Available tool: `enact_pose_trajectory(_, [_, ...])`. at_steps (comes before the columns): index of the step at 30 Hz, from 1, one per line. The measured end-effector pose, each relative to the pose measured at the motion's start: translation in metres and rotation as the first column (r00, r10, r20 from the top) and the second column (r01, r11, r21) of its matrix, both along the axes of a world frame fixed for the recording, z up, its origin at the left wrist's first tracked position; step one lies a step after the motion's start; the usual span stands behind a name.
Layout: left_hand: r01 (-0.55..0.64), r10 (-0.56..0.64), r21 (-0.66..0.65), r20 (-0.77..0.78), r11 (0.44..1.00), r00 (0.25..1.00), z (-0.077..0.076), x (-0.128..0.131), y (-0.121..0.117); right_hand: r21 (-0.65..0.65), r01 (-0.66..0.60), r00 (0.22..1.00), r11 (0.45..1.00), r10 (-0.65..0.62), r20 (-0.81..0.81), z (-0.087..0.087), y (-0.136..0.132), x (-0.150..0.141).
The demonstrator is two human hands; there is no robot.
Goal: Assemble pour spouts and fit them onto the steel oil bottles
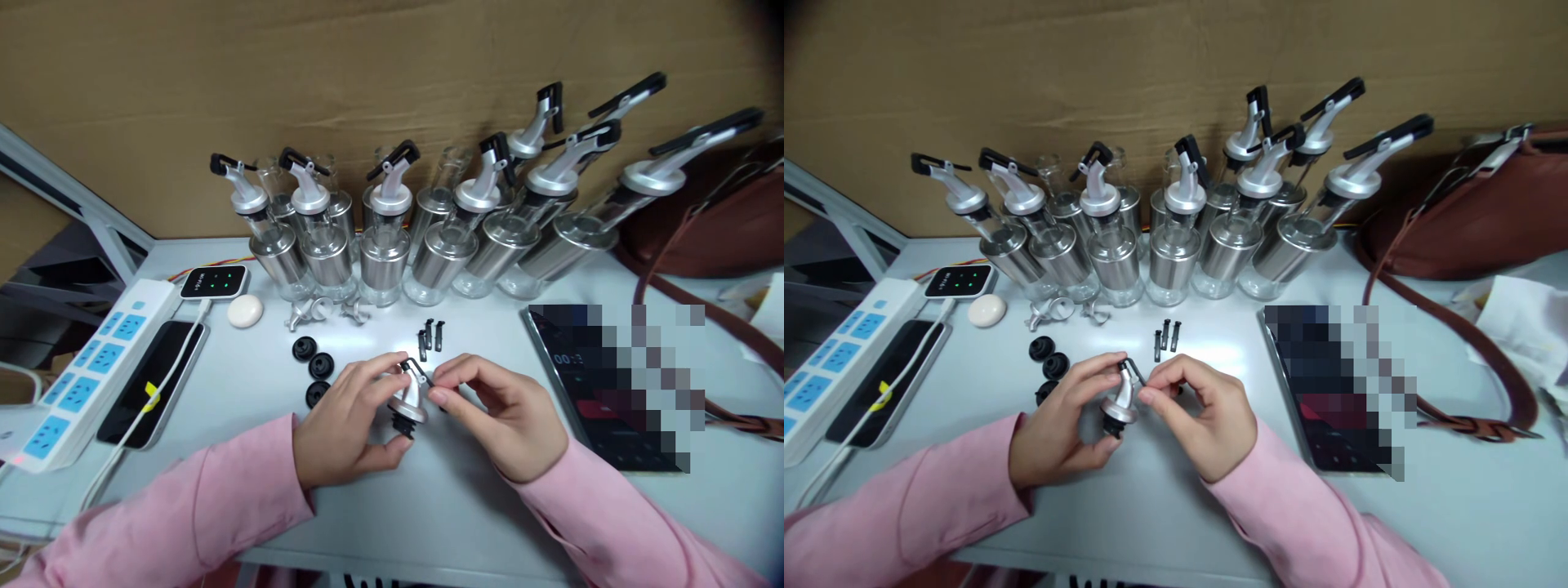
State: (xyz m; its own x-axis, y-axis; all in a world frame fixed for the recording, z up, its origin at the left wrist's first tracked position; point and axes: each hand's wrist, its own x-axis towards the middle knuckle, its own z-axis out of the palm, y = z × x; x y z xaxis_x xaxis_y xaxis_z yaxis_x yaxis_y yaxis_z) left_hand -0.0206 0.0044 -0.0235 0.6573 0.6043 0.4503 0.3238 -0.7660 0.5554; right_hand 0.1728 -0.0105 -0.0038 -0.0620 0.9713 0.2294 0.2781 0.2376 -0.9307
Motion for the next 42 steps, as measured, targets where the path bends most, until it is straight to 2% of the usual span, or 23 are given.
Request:
enact_pose_trajectory(4, [0.014,-0.011,0.041,-0.068,0.999,0.998,0.0023,-0.0021,0.0001,0.008,0.008,1.0,1.0,-0.008,0.0,0.0,-0.0001,0.0008])
enact_pose_trajectory(8, [0.015,-0.01,0.07,-0.07,0.997,0.998,0.0026,-0.0025,0.0013,0.02,0.009,1.0,1.0,-0.009,0.004,0.001,-0.0005,0.0008])
enact_pose_trajectory(11, [0.005,-0.001,0.081,-0.058,0.997,0.998,0.002,-0.0024,0.002,0.057,-0.002,1.0,0.998,0.003,-0.012,0.0013,-0.0007,0.0004])
enact_pose_trajectory(16, [-0.008,0.014,0.104,-0.049,0.995,0.999,0.0018,-0.0026,0.0018,0.113,-0.045,0.998,0.993,0.039,0.055,0.0005,0.0001,0.0012])
enact_pose_trajectory(20, [-0.023,0.033,0.138,-0.068,0.99,0.997,0.0014,-0.003,0.0004,0.178,-0.093,0.996,0.98,0.089,0.03,0.0005,0.0004,0.0014])
enact_pose_trajectory(24, [-0.053,0.06,0.14,-0.048,0.989,0.997,-0.0012,-0.0033,-0.0015,0.232,-0.112,0.993,0.966,0.105,0.046,0.0,-0.0004,-0.0003])
enact_pose_trajectory(34, [-0.056,0.055,0.119,0.015,0.991,0.998,-0.0066,-0.0029,-0.0018,0.262,-0.179,0.971,0.948,0.128,0.201,-0.0007,-0.0004,0.0023])
enact_pose_trajectory(40, [-0.077,0.077,0.082,0.003,0.994,0.997,-0.0041,-0.0032,-0.0027,0.369,-0.177,0.96,0.912,0.078,0.269,-0.0024,-0.0029,-0.0008])
enact_pose_trajectory(42, [-0.074,0.074,0.072,0.008,0.995,0.997,-0.0035,-0.0036,-0.0027,0.353,-0.156,0.968,0.922,0.072,0.24,-0.0024,-0.0036,-0.0016])
